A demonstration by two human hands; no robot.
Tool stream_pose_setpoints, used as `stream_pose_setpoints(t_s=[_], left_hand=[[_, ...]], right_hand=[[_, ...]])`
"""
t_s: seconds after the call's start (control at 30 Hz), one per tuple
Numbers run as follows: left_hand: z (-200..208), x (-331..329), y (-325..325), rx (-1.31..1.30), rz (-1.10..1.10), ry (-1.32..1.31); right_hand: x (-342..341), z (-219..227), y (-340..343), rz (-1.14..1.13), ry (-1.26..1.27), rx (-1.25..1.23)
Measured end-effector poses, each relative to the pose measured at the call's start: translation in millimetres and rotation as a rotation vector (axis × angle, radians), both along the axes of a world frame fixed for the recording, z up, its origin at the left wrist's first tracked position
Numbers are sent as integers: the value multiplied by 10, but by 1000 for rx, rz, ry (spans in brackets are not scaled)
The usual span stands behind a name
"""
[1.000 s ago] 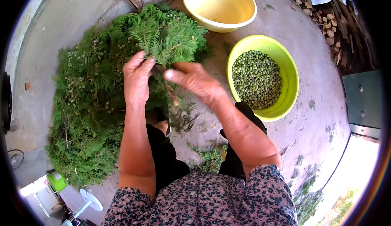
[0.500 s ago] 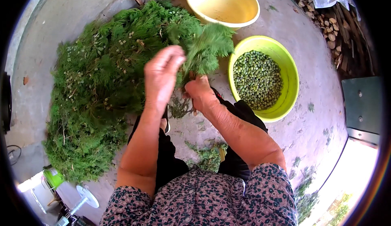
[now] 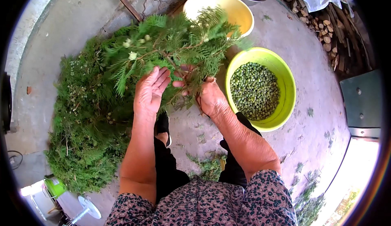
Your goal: The person picks small green pine cones from evergreen branches by hand and places them into a green plastic bowl.
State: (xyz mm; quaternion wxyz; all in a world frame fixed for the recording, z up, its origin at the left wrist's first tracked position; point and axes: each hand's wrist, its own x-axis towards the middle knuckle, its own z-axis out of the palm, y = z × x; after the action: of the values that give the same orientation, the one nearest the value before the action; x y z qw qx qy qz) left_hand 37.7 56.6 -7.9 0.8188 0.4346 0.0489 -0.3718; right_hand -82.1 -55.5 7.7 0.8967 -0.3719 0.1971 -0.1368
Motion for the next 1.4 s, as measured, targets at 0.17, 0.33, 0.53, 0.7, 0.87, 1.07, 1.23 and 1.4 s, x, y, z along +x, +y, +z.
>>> stream_pose_setpoints(t_s=[0.17,0.33,0.53,0.7,0.87,1.07,1.23,1.4], left_hand=[[211,9,-11,-100,-85,-41],[-45,128,72,-262,-82,-45],[-86,295,232,-449,-33,-36],[77,141,173,-381,56,16],[-82,202,155,-432,38,-16],[-242,307,209,-629,-197,-73],[163,70,114,123,256,-39],[-24,73,422,-287,144,-170]], right_hand=[[-3,-83,118,170,-98,96],[-10,-248,166,235,-135,154],[-40,26,-79,-206,294,-25],[-72,155,-233,-657,153,-708],[24,279,-46,-240,167,-176],[41,155,-145,-70,174,-215],[32,279,-75,-315,352,-587],[-34,239,-520,-489,175,-305]])
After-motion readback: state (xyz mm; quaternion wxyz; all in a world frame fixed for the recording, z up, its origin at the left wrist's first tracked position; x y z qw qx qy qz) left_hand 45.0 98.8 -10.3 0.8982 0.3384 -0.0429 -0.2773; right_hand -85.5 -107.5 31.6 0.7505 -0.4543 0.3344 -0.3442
